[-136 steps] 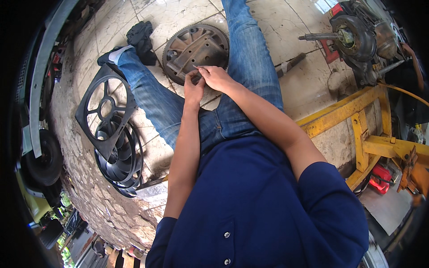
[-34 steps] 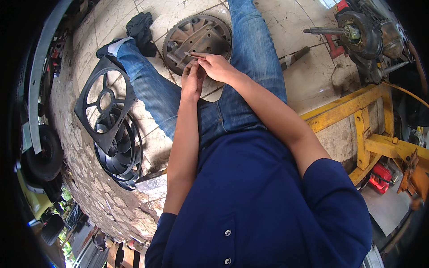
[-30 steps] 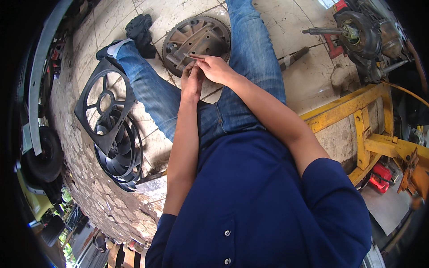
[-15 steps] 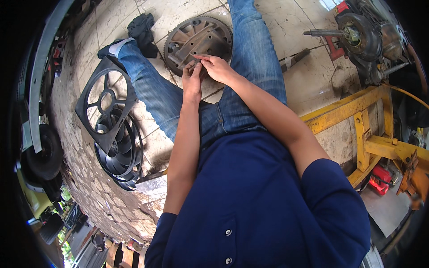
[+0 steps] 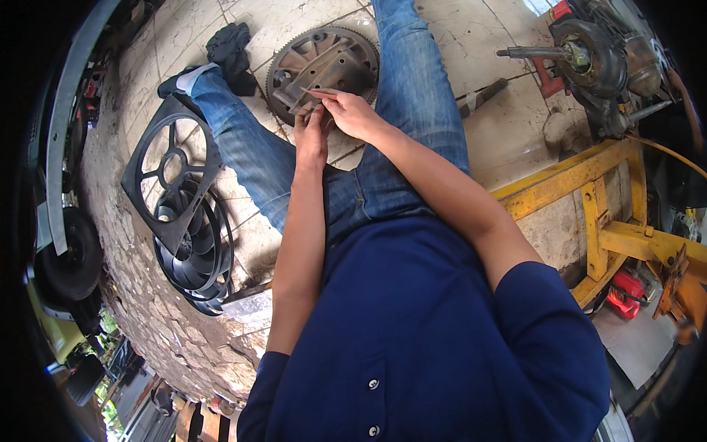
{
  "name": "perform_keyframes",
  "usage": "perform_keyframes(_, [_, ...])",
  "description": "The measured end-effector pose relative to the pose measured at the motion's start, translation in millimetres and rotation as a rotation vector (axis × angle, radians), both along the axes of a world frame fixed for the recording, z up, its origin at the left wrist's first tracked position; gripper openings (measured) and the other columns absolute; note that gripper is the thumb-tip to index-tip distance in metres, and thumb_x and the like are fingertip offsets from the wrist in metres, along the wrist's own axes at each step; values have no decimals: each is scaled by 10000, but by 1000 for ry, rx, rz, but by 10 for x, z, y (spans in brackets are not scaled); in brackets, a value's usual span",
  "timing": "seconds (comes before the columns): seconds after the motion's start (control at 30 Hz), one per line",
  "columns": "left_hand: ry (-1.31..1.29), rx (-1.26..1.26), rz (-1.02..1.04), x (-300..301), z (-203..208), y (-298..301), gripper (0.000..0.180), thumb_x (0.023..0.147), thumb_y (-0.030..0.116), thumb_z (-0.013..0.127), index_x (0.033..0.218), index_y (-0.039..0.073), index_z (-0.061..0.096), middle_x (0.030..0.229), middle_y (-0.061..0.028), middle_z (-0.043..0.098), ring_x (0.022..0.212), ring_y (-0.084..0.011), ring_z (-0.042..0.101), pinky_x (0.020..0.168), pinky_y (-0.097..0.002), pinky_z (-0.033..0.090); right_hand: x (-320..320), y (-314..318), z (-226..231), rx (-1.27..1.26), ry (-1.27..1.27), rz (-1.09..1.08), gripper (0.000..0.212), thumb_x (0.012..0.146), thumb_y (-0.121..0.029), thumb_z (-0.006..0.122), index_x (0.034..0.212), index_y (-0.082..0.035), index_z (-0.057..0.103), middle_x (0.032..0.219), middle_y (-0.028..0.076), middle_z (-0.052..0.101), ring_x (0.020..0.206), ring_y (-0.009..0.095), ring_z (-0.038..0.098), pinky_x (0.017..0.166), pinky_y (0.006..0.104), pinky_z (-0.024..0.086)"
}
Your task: The person sits on the floor and scrubs a metal mechanical part with a red abrasive pad, then wipes it with a white cloth. The person continues to clean the part's surface and edges.
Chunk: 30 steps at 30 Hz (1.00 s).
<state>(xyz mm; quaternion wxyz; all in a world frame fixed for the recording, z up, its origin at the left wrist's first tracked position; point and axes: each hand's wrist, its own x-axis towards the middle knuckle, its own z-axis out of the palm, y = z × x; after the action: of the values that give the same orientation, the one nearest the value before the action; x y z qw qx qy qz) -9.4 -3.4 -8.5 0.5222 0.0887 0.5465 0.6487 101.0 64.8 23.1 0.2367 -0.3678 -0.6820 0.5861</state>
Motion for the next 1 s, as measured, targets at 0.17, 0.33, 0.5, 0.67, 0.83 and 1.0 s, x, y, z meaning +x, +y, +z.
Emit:
perform_keyframes(0.17, [-28, -36, -7, 5, -14, 23, 285, 944, 160, 601, 1184, 79, 470, 1110, -68, 593, 1021, -184, 594, 873, -347, 484, -17, 15, -138, 12, -72, 0, 345, 1004, -192, 436, 1319, -136, 566, 1200, 123, 651, 1068, 243, 634, 910, 307, 482])
perform_keyframes(0.33, [-100, -19, -28, 34, 64, 15, 273, 946, 167, 601, 1173, 78, 479, 1098, -57, 598, 1021, -170, 592, 829, -317, 490, -8, 0, -67, 49, -54, -31, 345, 1001, -192, 443, 1320, -143, 566, 1204, 132, 648, 1066, 255, 638, 898, 322, 491])
perform_keyframes(0.5, [64, -124, -76, 4, -21, -21, 266, 944, 144, 590, 1168, 60, 475, 1090, -80, 599, 1000, -172, 607, 831, -327, 518, -48, -39, 42, 54, -2, -10, 338, 997, -169, 443, 1304, -141, 581, 1199, 130, 650, 1063, 257, 640, 903, 328, 492])
perform_keyframes(0.67, [-87, 28, -50, 56, 67, 27, 254, 949, 106, 564, 1168, 25, 464, 1102, -114, 588, 988, -194, 611, 845, -318, 531, -28, 5, -90, 44, -4, -23, 332, 997, -169, 447, 1296, -131, 587, 1201, 135, 649, 1072, 259, 636, 912, 321, 485])
perform_keyframes(0.83, [-34, -52, -39, 43, -21, -12, 258, 956, 109, 561, 1175, 18, 459, 1114, -117, 584, 996, -196, 610, 858, -327, 533, -43, -68, 121, 17, -6, 10, 331, 992, -162, 447, 1288, -118, 590, 1232, 135, 633, 1098, 265, 624, 930, 331, 479])
perform_keyframes(1.0, [-69, 15, -22, 47, -35, 6, 224, 974, 136, 539, 1168, 31, 499, 1109, -93, 604, 1002, -186, 615, 871, -344, 521, -9, -15, 92, 53, -111, 20, 330, 987, -160, 454, 1283, -126, 596, 1240, 135, 627, 1094, 272, 624, 928, 336, 480])
